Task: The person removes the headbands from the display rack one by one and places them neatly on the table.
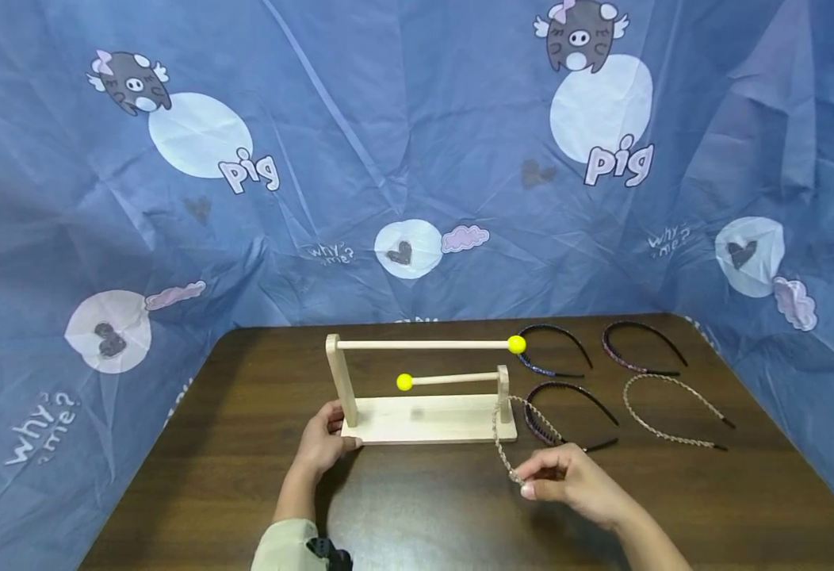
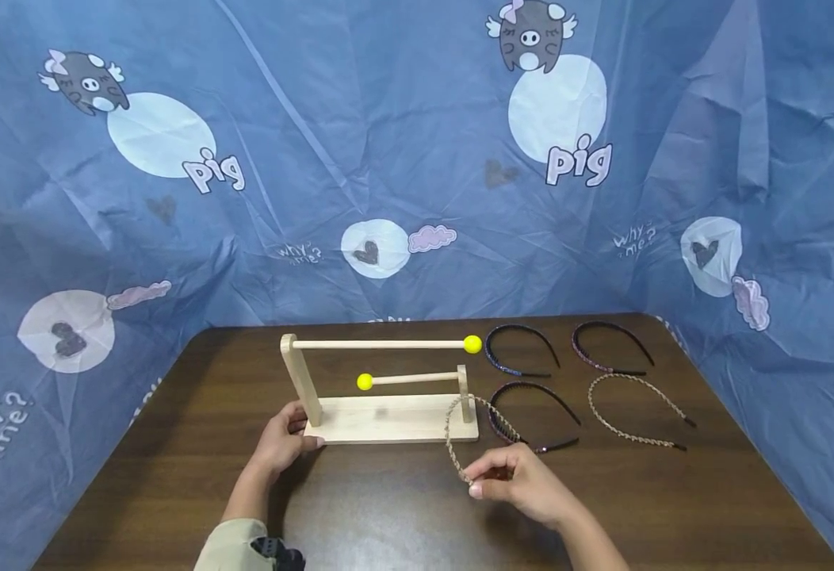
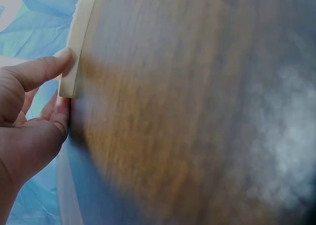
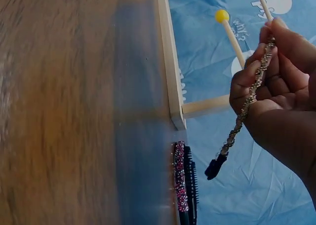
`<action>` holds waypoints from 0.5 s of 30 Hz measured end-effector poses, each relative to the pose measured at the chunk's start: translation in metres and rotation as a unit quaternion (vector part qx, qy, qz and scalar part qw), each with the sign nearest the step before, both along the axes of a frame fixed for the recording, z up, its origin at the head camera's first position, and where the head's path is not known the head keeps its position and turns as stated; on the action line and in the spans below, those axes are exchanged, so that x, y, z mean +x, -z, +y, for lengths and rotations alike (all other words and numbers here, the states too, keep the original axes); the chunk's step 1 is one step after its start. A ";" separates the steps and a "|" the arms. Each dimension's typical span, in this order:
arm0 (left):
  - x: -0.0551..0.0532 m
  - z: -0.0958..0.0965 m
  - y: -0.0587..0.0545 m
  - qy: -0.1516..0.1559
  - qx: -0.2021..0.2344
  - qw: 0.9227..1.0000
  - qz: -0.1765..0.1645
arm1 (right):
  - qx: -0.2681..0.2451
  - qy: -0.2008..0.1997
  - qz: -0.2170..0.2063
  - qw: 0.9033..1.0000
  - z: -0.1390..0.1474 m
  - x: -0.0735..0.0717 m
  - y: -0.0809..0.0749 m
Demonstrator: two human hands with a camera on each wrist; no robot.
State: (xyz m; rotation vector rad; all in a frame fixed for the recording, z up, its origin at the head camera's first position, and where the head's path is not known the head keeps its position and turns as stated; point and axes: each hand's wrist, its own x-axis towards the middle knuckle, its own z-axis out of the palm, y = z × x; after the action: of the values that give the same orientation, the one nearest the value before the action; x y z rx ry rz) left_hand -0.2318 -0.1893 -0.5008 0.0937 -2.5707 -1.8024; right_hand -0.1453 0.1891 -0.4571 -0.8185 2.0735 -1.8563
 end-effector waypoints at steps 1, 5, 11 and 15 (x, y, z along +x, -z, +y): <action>-0.001 0.000 0.000 0.001 0.000 1.000 -0.001 | 0.008 -0.005 -0.003 1.000 -0.001 0.000 0.000; -0.002 0.000 -0.002 0.006 0.002 1.000 -0.004 | 0.042 -0.018 -0.015 0.999 -0.003 -0.001 -0.001; -0.001 0.000 -0.002 0.015 -0.001 1.000 -0.008 | 0.048 -0.054 -0.034 0.997 -0.007 -0.001 0.008; 0.000 0.000 -0.002 0.014 -0.002 1.000 -0.008 | 0.050 -0.072 -0.034 0.996 -0.010 -0.002 0.014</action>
State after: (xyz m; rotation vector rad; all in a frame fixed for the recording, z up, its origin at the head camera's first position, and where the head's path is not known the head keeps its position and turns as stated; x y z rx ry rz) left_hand -0.2320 -0.1897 -0.4992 0.0723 -2.5987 -1.8139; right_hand -0.1475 0.1790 -0.4713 -0.8430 1.9911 -1.6687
